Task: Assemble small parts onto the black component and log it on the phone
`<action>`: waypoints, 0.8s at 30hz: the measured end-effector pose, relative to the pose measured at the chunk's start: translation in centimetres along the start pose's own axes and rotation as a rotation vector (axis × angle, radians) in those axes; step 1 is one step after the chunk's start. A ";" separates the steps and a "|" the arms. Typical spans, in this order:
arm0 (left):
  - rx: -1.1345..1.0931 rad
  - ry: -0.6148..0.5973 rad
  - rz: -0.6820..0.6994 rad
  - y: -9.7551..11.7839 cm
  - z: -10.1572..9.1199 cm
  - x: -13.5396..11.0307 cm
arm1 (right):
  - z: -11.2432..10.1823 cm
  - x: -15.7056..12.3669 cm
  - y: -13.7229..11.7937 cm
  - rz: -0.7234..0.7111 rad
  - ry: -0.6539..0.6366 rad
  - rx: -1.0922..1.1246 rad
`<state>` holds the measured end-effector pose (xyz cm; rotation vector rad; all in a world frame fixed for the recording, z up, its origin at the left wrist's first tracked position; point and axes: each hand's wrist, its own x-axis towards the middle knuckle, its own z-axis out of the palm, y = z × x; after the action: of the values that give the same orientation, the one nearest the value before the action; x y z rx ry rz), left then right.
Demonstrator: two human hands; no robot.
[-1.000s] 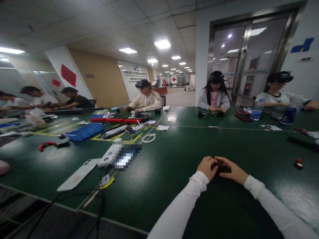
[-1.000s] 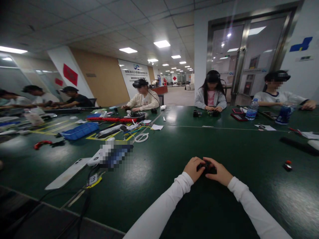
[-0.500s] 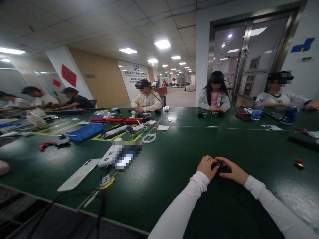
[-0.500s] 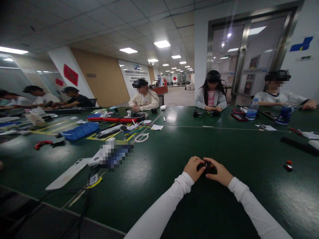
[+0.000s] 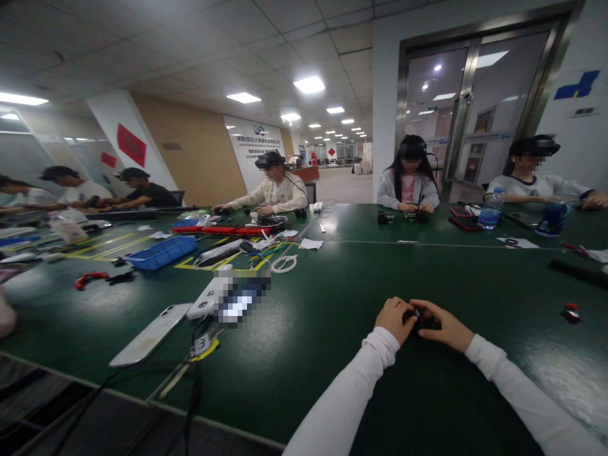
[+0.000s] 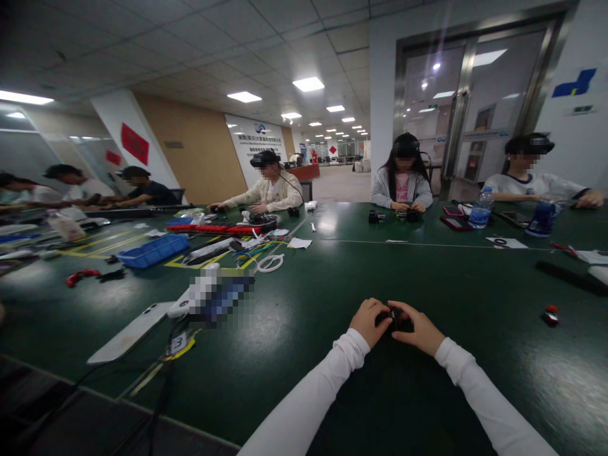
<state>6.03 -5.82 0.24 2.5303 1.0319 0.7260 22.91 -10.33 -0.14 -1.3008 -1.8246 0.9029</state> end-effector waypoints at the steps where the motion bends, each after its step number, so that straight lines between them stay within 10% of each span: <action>1: 0.000 0.003 0.001 0.0 0.0 0.0 | 0.0 0.0 0.0 -0.008 0.001 0.003; 24: 0.000 -0.015 -0.016 0.1 -0.4 0.0 | -0.1 -0.3 -0.9 0.045 0.025 -0.007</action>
<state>5.86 -5.87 0.59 2.5211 1.0461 0.7020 22.69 -10.78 0.62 -1.3561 -1.7869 0.9005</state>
